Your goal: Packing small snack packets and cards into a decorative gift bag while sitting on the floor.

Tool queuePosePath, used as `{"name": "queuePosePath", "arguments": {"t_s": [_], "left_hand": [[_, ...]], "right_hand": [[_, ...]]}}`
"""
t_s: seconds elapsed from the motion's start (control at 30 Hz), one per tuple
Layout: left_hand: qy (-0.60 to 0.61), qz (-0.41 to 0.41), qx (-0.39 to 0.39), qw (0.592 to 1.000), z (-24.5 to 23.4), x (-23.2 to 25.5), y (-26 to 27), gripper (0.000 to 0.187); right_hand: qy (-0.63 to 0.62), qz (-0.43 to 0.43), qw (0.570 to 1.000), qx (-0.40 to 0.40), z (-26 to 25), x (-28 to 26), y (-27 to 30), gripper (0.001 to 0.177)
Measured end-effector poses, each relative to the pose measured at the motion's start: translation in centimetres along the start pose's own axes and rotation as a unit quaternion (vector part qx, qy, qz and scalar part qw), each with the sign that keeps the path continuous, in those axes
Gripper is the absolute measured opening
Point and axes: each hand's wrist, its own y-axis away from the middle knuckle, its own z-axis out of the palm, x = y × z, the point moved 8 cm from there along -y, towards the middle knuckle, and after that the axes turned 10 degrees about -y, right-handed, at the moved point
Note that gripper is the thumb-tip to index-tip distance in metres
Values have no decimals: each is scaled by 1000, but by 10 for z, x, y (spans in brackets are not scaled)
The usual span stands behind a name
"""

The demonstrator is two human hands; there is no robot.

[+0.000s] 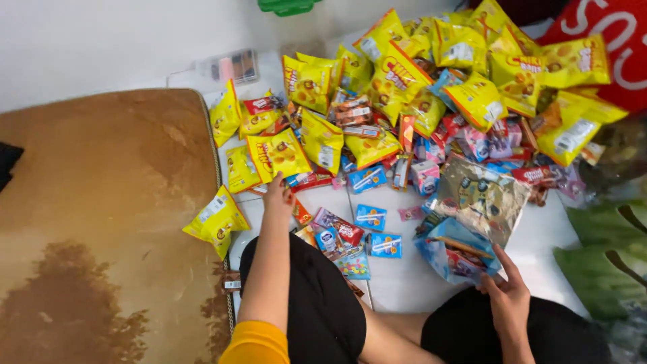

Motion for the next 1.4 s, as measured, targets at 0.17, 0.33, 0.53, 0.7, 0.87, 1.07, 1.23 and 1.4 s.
{"name": "queuePosePath", "arguments": {"t_s": [0.17, 0.33, 0.53, 0.7, 0.87, 1.07, 1.23, 1.4], "left_hand": [[27, -41, 63, 997, 24, 8, 44, 61], [-37, -62, 135, 988, 21, 12, 51, 101], [54, -22, 118, 991, 24, 16, 85, 91], [77, 59, 120, 988, 19, 14, 74, 72], [-19, 213, 48, 976, 23, 44, 149, 48], [-129, 236, -134, 954, 57, 19, 257, 49], [-190, 227, -261, 919, 93, -23, 329, 68], [-211, 220, -344, 888, 121, -74, 355, 56]], "right_hand": [[-24, 66, 997, 28, -5, 24, -8, 66], [-34, 29, 999, 20, -12, 40, -16, 67], [-9, 63, 997, 47, -7, 30, -10, 67], [-70, 2, 997, 12, -4, 30, -10, 67], [-55, 46, 997, 28, -3, 32, -11, 66], [-9, -7, 1000, -6, -7, 30, -11, 68], [-16, -4, 1000, -15, -11, 47, -20, 68], [-32, -60, 997, -25, -8, 56, -25, 71]]}}
